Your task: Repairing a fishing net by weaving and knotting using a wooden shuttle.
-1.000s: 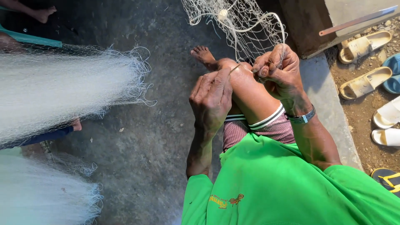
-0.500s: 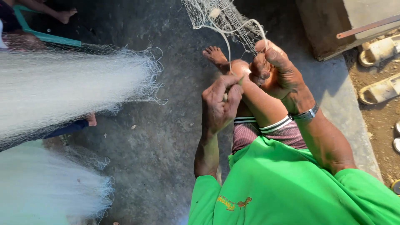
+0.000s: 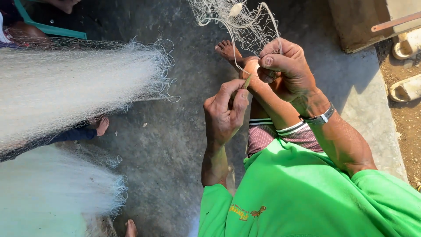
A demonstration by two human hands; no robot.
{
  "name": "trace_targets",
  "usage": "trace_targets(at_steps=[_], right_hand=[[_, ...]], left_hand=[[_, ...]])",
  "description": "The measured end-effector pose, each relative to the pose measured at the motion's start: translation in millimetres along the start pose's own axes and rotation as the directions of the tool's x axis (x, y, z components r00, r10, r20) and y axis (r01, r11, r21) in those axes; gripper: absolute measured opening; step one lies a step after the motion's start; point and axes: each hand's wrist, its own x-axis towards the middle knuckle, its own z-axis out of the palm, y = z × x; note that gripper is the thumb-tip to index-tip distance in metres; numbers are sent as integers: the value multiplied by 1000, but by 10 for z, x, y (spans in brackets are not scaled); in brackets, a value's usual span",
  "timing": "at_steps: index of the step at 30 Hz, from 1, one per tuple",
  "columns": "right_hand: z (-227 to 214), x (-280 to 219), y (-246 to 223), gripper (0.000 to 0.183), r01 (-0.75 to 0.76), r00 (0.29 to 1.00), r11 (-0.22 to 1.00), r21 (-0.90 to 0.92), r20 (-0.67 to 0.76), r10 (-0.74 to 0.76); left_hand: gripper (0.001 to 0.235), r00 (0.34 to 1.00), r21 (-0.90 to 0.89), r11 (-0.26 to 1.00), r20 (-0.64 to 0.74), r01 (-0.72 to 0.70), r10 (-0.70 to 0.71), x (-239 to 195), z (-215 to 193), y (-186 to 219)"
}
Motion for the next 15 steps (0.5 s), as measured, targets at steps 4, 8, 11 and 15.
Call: trace_targets(at_steps=[4,8,11,15], right_hand=[[8,-30,26,8,19,1000,1000,-5,9,-19],[20,-51,46,9,47,999,998,-41,-13,-48],[28,-69,31,10,61,998,995,-81,29,-59],[21,-79,27,12,49,998,995,-82,35,-46]], left_hand=[[27,1000,-12,1000,17,-18,18,22,101,-18],[34,999,30,999,35,-27,26,53,167,-64],[37,998,40,999,44,-37,35,44,188,-136],[40,999,1,999,38,-33,33,68,203,-96]])
